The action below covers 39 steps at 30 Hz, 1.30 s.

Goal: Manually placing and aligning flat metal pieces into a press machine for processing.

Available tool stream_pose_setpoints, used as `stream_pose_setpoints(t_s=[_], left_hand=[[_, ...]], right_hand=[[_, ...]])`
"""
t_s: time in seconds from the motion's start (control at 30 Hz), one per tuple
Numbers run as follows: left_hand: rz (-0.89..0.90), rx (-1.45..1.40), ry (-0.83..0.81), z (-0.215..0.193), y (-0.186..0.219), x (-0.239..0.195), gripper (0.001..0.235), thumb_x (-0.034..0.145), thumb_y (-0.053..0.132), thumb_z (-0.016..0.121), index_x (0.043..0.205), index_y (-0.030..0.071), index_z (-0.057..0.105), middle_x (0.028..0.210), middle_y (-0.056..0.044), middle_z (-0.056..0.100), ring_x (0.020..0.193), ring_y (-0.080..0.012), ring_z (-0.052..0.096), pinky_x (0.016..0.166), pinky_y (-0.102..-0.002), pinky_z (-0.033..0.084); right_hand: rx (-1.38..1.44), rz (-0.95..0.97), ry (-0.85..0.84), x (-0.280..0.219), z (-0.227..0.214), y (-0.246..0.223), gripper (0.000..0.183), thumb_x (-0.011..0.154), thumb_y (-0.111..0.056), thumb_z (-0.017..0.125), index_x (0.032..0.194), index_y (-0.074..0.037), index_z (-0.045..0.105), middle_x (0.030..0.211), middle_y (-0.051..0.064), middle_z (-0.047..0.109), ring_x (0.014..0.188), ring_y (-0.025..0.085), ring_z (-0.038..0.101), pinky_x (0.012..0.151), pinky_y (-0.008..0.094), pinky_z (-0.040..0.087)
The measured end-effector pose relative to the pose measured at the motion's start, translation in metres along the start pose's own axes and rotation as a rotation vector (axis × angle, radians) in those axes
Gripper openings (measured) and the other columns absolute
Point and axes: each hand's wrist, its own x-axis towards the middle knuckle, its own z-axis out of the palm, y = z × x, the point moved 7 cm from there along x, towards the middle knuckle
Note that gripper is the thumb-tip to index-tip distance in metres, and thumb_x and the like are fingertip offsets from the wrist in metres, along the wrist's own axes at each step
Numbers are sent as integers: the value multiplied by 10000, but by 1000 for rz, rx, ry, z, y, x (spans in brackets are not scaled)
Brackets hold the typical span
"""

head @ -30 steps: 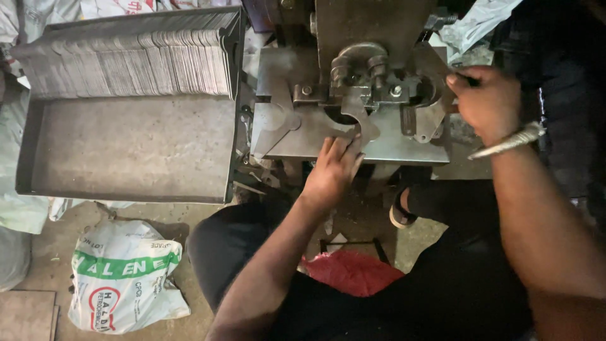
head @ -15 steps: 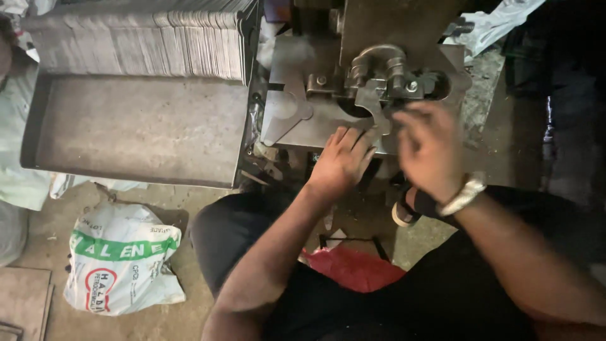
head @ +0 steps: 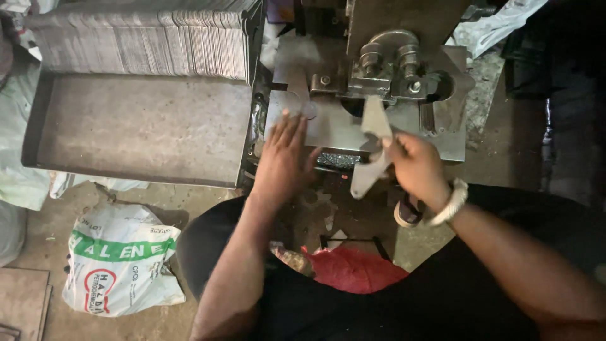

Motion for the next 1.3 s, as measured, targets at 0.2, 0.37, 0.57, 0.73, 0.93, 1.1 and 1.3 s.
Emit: stream_pose_setpoints(t_s=[0.2,0.37,0.57,0.73,0.93,1.1,1.3], left_hand=[[-90,380,-28,19,-41,-7,827,903,421,687,1498,-68,387,1599,-244,340,1506,-358,240,1199,-554,167],[-75,364,-114,29,-31,-22,792,901,401,687,1512,-22,415,1609,-197,370,1522,-305,288,1239,-529,202],[23,441,-24,34,-32,-31,602,1004,288,612,1520,19,456,1615,-159,407,1547,-311,314,1268,-521,221],[45,488,-3,47,-55,-20,598,980,224,570,1516,-13,453,1620,-188,378,1536,-329,297,1249,-522,224],[81,365,-20,38,-41,-17,507,1018,203,557,1469,-17,484,1511,-205,476,1446,-368,407,1203,-492,336],[-95,-98,-26,-12,14,-14,453,1004,195,625,1418,27,550,1274,-206,609,1207,-383,578,1055,-453,489],[200,-143,-107,29,50,1,403,947,206,709,1318,67,635,1228,-174,640,1178,-371,591,1043,-452,500]], right_hand=[[1139,-188,10,84,27,26,225,1068,-223,554,1018,-46,684,893,43,755,716,96,689,565,259,537],[1241,-164,59,106,30,37,201,1063,-208,594,1009,-37,684,874,68,755,652,131,646,534,268,501],[1174,-176,85,99,27,33,209,1078,-219,589,1014,-49,692,894,57,751,689,103,642,551,249,484],[1268,-192,37,97,24,27,192,1072,-226,581,1022,-67,675,900,55,743,716,121,673,589,272,541],[1406,-147,-29,82,21,28,135,1060,-188,597,1037,-65,648,941,33,740,825,138,707,652,290,591],[1218,-49,0,32,-6,32,128,1020,-159,582,1054,-64,661,938,35,757,839,124,739,665,279,618],[792,-144,314,-1,-59,61,159,1034,-155,630,1108,-24,680,939,85,765,729,123,704,608,276,573]])
